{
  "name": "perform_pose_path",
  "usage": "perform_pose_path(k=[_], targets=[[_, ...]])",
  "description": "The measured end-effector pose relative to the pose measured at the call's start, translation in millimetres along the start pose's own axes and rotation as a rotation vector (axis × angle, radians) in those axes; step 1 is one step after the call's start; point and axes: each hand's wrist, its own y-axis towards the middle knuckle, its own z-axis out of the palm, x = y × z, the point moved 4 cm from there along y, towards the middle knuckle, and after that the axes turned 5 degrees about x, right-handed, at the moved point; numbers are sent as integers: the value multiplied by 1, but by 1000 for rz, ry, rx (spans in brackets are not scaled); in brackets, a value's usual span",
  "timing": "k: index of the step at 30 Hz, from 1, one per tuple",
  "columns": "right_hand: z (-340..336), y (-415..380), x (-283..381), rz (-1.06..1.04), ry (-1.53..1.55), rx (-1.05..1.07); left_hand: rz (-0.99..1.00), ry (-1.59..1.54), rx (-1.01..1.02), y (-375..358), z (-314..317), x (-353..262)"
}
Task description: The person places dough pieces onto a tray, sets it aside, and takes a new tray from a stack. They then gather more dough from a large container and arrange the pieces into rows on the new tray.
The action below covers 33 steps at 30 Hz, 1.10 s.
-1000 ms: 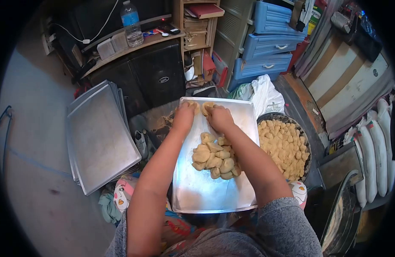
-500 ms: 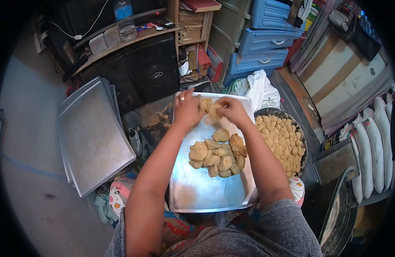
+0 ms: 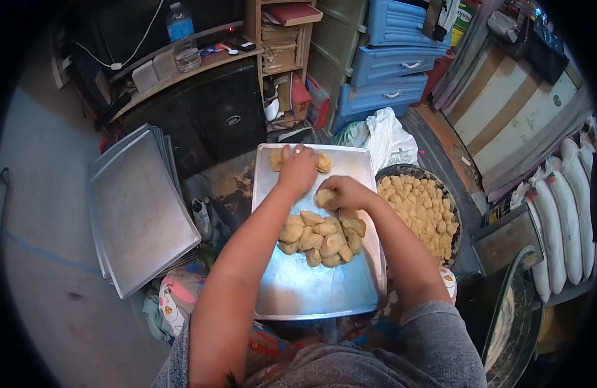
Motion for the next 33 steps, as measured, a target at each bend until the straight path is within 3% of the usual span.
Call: perform_pose_path(k=[2, 3, 5, 6, 8, 9, 10, 12, 16, 18, 20, 22, 29, 31, 33], targets=[[-24, -7, -21, 261, 448, -406, 81, -86, 234, 5, -6, -13], [-30, -7, -20, 256, 449, -402, 79, -104, 225, 7, -7, -17], [-57, -26, -26, 378, 393, -1003, 106, -53, 238, 16, -3, -21], [-55, -26, -33, 375, 391, -1001, 137, -4, 249, 20, 1, -25], [-39, -20, -57, 371, 69, -1031, 150, -30, 249, 27, 9, -32], [-21, -12, -73, 370, -90, -894, 165, -58, 255, 31, 13, -34], [-17, -11, -62, 309, -287, -899, 165, -54, 254, 31, 19, -35], [-15, -16, -51, 481, -319, -775, 139, -64, 252, 30, 26, -36], [-12, -11, -71, 352, -276, -798, 100, -99, 323, 27, 29, -31], [-11, -9, -72, 359, -217, -741, 61, -157, 75, 25, 15, -22], [-9, -10, -71, 366, -225, -760, -29, -173, 132, 23, -15, -17], [-7, -11, -69, 374, -231, -779, -229, -64, 366, 12, -26, -5], [-3, -16, -63, 377, -201, -771, -150, 2, 429, 4, 9, 13], [-4, -16, -63, 378, -204, -769, -86, -66, 270, 5, 15, 15], [-5, -16, -60, 377, -219, -749, -108, -86, 250, 3, 14, 14]])
